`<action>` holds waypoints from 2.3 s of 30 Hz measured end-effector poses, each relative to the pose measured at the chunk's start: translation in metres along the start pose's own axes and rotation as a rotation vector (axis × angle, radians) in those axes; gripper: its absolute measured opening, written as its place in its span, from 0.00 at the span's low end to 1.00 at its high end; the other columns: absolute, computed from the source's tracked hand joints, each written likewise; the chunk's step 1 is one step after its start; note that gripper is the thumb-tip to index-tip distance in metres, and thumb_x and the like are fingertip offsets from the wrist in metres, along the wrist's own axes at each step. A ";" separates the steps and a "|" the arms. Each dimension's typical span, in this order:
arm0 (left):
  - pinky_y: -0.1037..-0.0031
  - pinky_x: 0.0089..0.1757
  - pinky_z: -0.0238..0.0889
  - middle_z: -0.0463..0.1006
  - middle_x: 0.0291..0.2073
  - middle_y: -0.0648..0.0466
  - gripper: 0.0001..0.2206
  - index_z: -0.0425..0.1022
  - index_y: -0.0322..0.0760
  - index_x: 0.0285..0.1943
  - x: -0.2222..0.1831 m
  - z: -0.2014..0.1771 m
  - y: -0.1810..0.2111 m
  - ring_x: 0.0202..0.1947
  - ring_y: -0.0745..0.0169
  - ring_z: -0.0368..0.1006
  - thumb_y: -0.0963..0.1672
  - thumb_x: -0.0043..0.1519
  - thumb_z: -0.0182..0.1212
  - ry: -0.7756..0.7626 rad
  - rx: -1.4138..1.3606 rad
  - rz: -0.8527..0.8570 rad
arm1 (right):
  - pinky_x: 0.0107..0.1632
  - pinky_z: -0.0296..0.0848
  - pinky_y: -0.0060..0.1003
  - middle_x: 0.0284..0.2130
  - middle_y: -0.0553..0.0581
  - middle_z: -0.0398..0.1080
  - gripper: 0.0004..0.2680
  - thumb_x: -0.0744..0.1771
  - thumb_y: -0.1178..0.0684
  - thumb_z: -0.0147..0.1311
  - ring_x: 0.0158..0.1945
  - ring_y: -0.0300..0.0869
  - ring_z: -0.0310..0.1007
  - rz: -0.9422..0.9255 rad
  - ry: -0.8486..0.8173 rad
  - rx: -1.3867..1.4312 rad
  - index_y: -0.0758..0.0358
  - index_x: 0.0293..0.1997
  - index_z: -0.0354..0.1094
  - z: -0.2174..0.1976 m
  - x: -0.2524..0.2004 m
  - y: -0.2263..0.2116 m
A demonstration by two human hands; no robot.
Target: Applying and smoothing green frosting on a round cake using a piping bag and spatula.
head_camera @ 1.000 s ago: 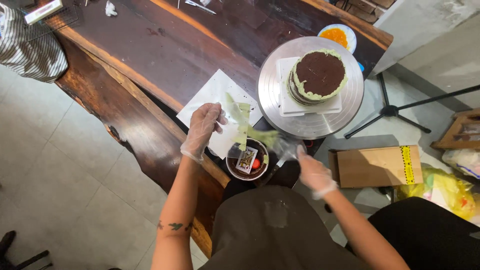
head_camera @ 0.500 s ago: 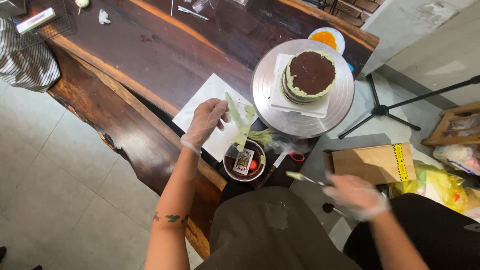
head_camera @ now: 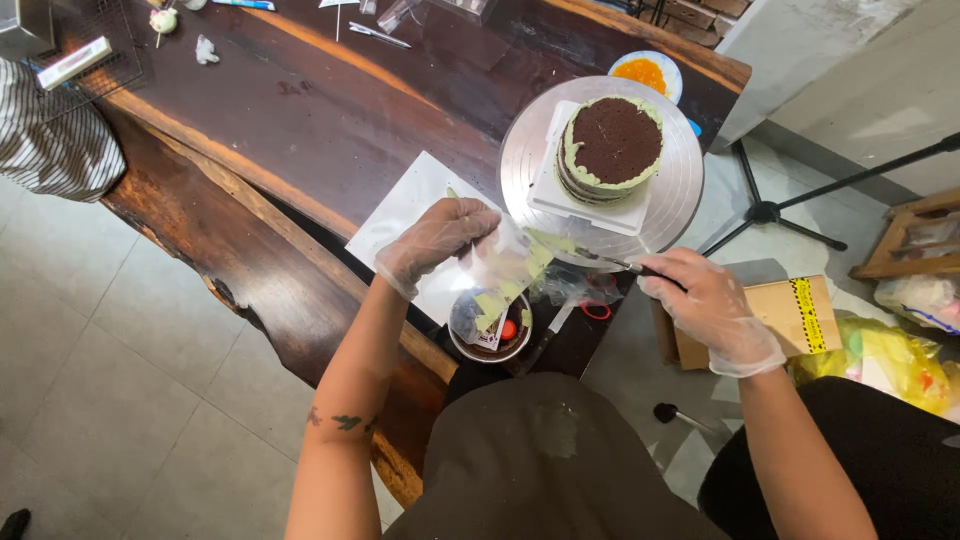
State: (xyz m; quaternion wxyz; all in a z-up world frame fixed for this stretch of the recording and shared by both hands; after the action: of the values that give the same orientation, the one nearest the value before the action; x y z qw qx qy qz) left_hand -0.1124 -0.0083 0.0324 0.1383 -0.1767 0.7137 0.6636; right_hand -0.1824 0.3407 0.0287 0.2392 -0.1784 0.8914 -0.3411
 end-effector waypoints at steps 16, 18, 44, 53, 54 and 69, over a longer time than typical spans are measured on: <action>0.81 0.19 0.60 0.74 0.16 0.48 0.13 0.77 0.32 0.31 0.028 0.012 0.002 0.11 0.66 0.68 0.48 0.60 0.62 0.098 -0.067 0.013 | 0.51 0.77 0.49 0.49 0.46 0.77 0.12 0.66 0.41 0.57 0.50 0.51 0.77 -0.223 0.142 -0.248 0.36 0.55 0.76 0.017 -0.011 0.007; 0.81 0.19 0.59 0.75 0.16 0.48 0.14 0.76 0.33 0.31 0.034 0.015 0.001 0.11 0.66 0.68 0.49 0.59 0.63 0.126 -0.065 0.024 | 0.48 0.78 0.48 0.47 0.44 0.77 0.12 0.66 0.41 0.57 0.48 0.50 0.78 -0.216 0.114 -0.232 0.34 0.55 0.76 0.019 -0.014 0.006; 0.83 0.23 0.56 0.66 0.10 0.55 0.21 0.65 0.42 0.21 0.048 0.017 -0.006 0.14 0.69 0.62 0.51 0.68 0.54 0.903 -0.132 0.575 | 0.26 0.59 0.27 0.27 0.65 0.73 0.14 0.64 0.64 0.56 0.20 0.33 0.58 0.334 -0.170 0.800 0.76 0.56 0.73 0.056 -0.034 -0.020; 0.72 0.26 0.62 0.66 0.12 0.48 0.18 0.67 0.40 0.23 0.036 0.022 -0.008 0.18 0.53 0.67 0.49 0.67 0.58 0.863 0.241 0.649 | 0.26 0.63 0.30 0.30 0.70 0.76 0.15 0.67 0.61 0.55 0.20 0.36 0.61 0.395 -0.206 0.699 0.75 0.60 0.69 0.017 -0.022 -0.036; 0.72 0.26 0.62 0.66 0.12 0.48 0.18 0.67 0.40 0.23 0.032 0.024 -0.007 0.18 0.53 0.67 0.49 0.67 0.58 0.863 0.240 0.651 | 0.26 0.63 0.30 0.30 0.70 0.76 0.15 0.67 0.61 0.55 0.20 0.36 0.61 0.394 -0.204 0.699 0.75 0.60 0.69 0.015 -0.021 -0.035; 0.86 0.24 0.55 0.59 0.19 0.67 0.21 0.63 0.47 0.31 -0.010 0.088 -0.041 0.17 0.74 0.57 0.57 0.71 0.35 0.387 -0.578 -0.189 | 0.56 0.73 0.38 0.45 0.51 0.72 0.13 0.70 0.57 0.54 0.51 0.45 0.74 -0.352 0.651 -0.427 0.47 0.60 0.77 -0.033 0.063 0.043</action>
State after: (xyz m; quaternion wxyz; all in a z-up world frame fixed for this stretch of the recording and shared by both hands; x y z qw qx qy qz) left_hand -0.0892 0.0772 -0.0075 0.0056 -0.3962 0.4901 0.7764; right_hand -0.2591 0.3576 0.0012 -0.1586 -0.2564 0.9270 -0.2232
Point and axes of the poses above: each hand's wrist, its own x-axis towards the middle knuckle, its own z-axis out of the palm, y = z × x, the point moved 3 cm from there along x, towards the middle knuckle
